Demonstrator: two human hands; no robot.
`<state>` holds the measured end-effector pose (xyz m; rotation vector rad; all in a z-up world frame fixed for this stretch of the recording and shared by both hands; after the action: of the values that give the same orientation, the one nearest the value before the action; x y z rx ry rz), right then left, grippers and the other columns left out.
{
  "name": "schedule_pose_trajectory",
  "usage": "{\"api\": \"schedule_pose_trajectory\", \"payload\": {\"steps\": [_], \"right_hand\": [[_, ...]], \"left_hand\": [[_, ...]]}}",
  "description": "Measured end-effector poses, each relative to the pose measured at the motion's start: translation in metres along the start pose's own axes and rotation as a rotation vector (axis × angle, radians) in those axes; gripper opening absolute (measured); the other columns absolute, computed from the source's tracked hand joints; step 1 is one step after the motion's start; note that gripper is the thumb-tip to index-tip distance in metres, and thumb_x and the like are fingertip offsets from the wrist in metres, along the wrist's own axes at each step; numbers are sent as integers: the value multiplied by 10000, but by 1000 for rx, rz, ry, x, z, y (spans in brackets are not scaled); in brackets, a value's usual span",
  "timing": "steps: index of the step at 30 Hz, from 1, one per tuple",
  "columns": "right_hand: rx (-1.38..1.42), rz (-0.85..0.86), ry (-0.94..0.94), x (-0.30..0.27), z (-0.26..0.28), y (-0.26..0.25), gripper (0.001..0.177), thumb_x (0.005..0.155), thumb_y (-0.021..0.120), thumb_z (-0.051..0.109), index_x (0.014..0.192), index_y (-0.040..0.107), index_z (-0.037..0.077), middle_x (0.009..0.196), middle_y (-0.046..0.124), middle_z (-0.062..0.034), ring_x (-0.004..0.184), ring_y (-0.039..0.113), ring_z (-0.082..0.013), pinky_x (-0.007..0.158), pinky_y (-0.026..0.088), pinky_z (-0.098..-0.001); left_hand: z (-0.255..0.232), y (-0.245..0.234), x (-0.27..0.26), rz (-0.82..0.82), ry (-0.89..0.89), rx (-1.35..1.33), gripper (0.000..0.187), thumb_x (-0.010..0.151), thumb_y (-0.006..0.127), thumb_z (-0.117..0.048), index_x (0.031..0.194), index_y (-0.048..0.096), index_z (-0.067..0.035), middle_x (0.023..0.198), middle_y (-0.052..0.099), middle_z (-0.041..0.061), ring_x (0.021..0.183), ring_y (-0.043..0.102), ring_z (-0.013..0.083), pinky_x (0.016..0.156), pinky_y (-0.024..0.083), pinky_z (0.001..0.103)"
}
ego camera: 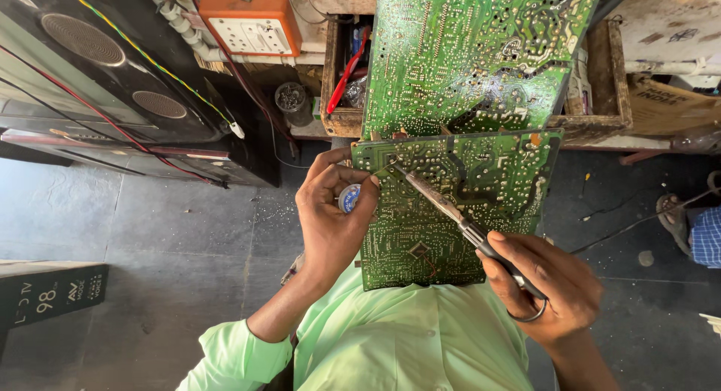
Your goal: The person solders a green circuit board using a soldering iron and solder wire. They repeatedly apply solder to various points on the board while holding the solder wire in the other hand.
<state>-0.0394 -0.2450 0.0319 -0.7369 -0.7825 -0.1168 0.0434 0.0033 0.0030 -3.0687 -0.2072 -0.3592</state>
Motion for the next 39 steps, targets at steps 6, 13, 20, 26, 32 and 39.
{"api": "schedule_pose_trajectory", "payload": {"steps": [6,13,20,26,32,39], "right_hand": [[-1,47,53,1,-1,2,277,896,771,74,1155,713,-3,1006,755,-176,865,778,-235,677,623,-308],[-39,55,-12,2,2,4,282,879,785,70,1148,717,17,1020,755,-150,865,764,-237,691,608,-317],[-91,35,-106,7,10,6,313,882,791,46,1180,701,22,1005,752,-131,848,759,-234,685,599,-315],[-149,68,-126,8,19,6,340,862,806,41,1183,699,9,986,747,-129,848,750,-253,680,589,-340],[-123,52,-54,8,23,7,369,844,821,36,1190,693,20,1028,744,-130,882,745,-260,722,592,-345],[-131,70,-109,7,26,9,384,831,828,23,1191,695,20,1043,743,-131,903,744,-271,752,605,-358]], "left_hand": [[-1,1,1,-8,7,-31,91,902,706,24,919,697,113,1298,604,155,793,709,90,593,568,212],[-2,1,0,-12,-5,1,91,896,707,28,896,694,118,1274,621,138,744,694,81,558,567,207],[-3,2,-1,-12,16,-20,97,914,702,22,900,678,114,1254,620,123,757,693,70,571,557,197],[-4,3,-2,-17,29,-26,91,922,711,19,921,691,108,1220,619,107,740,661,49,561,517,187],[-3,2,-2,-30,53,5,90,928,721,15,925,694,101,1184,629,95,723,628,26,550,474,185],[-3,3,-2,-36,70,8,88,930,727,11,937,695,93,1183,629,92,739,631,24,557,484,186]]}}
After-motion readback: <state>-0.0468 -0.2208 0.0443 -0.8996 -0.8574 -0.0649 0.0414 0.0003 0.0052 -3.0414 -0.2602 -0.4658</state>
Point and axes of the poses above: each hand's wrist, its own x-axis towards the middle knuckle, its own y-axis out of the palm, z = x × y, the point moved 4 cm from there along x, towards the middle knuckle
